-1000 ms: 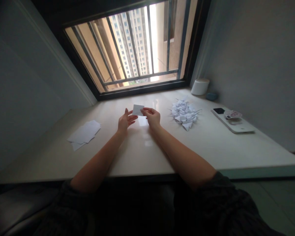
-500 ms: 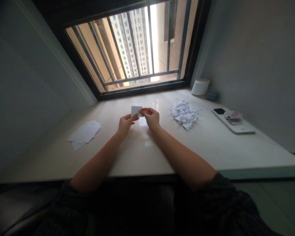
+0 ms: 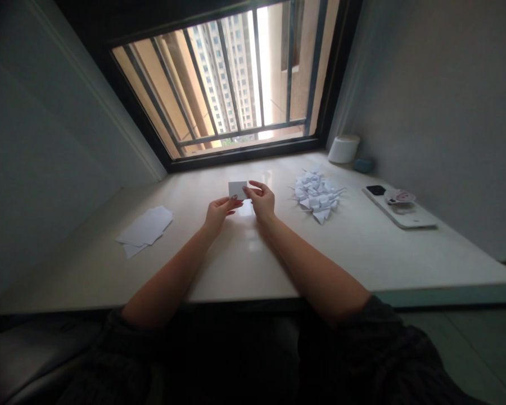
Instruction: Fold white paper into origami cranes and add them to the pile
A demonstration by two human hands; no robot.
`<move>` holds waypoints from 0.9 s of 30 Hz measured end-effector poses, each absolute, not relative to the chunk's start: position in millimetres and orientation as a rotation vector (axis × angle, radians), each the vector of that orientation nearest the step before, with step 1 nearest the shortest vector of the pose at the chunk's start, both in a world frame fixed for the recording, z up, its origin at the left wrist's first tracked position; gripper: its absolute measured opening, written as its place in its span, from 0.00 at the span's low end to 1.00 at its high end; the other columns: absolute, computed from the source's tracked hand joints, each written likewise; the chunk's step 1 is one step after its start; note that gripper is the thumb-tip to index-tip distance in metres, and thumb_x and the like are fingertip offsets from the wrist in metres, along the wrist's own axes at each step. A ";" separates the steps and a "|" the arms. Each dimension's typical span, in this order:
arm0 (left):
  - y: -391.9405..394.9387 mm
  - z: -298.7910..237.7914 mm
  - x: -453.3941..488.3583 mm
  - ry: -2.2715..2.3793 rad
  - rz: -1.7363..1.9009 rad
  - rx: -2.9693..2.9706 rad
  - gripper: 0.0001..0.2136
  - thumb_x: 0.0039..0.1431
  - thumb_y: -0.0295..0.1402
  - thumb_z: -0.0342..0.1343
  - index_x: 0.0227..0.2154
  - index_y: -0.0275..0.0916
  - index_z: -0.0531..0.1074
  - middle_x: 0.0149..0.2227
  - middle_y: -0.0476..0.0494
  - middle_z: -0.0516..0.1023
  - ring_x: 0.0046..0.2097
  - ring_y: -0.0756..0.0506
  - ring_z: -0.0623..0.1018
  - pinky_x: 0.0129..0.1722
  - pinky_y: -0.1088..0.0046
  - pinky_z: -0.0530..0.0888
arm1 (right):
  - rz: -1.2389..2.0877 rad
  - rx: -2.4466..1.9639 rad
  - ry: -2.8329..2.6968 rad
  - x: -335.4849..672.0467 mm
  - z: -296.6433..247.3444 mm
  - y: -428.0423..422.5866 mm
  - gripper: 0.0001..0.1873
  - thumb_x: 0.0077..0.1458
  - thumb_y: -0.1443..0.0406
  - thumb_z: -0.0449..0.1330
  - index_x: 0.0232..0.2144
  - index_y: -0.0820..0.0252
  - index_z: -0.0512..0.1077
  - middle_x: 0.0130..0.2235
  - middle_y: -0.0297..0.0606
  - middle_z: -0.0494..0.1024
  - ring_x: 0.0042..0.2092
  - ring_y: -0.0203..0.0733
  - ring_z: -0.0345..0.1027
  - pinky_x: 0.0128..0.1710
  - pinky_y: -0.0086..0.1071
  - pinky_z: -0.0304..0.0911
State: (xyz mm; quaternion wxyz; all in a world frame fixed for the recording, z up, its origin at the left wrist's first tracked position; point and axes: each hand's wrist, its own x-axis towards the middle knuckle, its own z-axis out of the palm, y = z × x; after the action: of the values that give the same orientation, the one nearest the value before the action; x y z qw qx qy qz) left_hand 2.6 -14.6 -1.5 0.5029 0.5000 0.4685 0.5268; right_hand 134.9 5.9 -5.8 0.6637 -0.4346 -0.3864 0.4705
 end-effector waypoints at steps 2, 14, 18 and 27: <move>-14.8 -1.1 2.4 1.142 1.309 1.209 0.21 0.43 0.51 0.63 0.32 0.37 0.79 0.37 0.35 0.81 0.43 0.39 0.79 0.38 0.67 0.68 | 1.124 -0.974 -0.910 134.6 -7.5 7.0 0.26 0.38 0.52 0.68 0.40 0.58 0.74 0.32 0.37 0.80 0.32 0.38 0.71 0.29 0.30 0.60; -12.5 -4.6 1.4 1.174 1.333 1.245 0.22 0.44 0.52 0.62 0.32 0.37 0.79 0.35 0.37 0.81 0.42 0.40 0.79 0.40 0.66 0.68 | 1.315 -1.009 -1.016 134.0 -10.6 4.4 0.20 0.33 0.54 0.70 0.30 0.59 0.78 0.31 0.38 0.80 0.34 0.38 0.69 0.33 0.31 0.56; -13.1 -3.1 2.0 1.172 1.334 1.235 0.21 0.45 0.52 0.61 0.32 0.37 0.78 0.35 0.37 0.81 0.42 0.40 0.79 0.39 0.67 0.68 | 1.311 -1.012 -1.019 133.9 -8.2 3.7 0.20 0.34 0.53 0.69 0.30 0.59 0.78 0.30 0.38 0.79 0.34 0.39 0.69 0.33 0.31 0.56; -14.6 2.2 2.3 1.181 1.298 1.203 0.20 0.46 0.51 0.61 0.31 0.37 0.78 0.37 0.37 0.81 0.42 0.40 0.79 0.40 0.67 0.67 | 1.247 -0.961 -1.056 134.9 -8.3 7.5 0.19 0.42 0.48 0.63 0.24 0.58 0.73 0.28 0.37 0.75 0.31 0.39 0.67 0.29 0.31 0.58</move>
State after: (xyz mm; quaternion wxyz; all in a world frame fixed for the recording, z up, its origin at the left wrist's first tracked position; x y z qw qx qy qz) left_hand 2.3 -14.6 2.2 0.4856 0.4944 0.4854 0.5331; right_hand 134.9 7.5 -8.3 0.5834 -0.4119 -0.4525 0.5341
